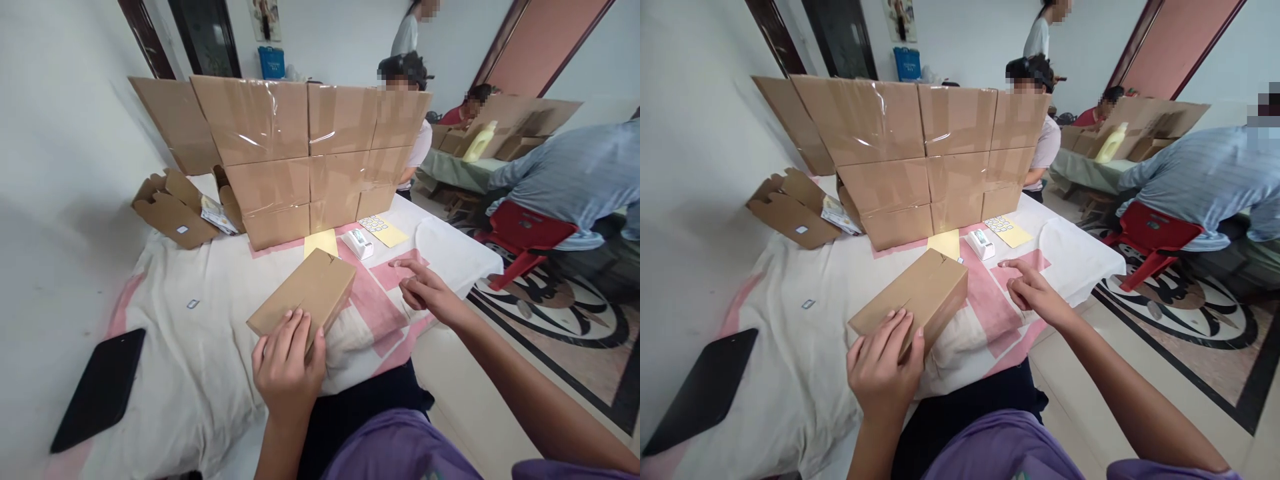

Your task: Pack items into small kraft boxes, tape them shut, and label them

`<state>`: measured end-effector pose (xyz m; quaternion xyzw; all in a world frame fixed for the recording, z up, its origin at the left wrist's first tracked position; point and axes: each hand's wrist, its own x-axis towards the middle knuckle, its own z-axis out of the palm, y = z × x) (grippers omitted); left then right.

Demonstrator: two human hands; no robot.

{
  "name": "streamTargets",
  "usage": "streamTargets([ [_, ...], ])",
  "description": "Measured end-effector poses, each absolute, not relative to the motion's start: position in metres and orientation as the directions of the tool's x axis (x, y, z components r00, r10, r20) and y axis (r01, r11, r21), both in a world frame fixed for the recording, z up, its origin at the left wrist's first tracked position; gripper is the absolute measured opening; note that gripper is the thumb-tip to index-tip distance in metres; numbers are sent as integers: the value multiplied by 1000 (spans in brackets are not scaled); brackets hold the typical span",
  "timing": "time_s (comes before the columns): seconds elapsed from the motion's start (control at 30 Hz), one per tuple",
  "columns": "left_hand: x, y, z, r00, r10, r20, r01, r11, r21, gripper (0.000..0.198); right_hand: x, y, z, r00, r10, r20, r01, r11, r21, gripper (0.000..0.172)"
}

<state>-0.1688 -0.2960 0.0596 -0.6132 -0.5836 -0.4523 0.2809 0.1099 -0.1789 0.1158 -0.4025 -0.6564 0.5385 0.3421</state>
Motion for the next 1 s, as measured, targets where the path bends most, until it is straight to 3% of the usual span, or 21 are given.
streamTargets([
  [0.17,-171,-297,58,-94,476,875,963,-179,200,28,85,-187,126,-553,828,-97,283,77,-956,69],
  [0.43,-169,-299,58,-121,496,860,952,-186,242,28,79,-201,109,-609,764,-211,306,-19,-952,58],
  [0.8,-168,-299,59,-137,501,854,944,-194,265,27,72,-207,129,-610,765,-206,414,87,-906,79],
  [1.0,-165,-301,63,-165,525,835,933,-192,305,24,47,-194,154,-651,743,-157,374,132,-918,83],
])
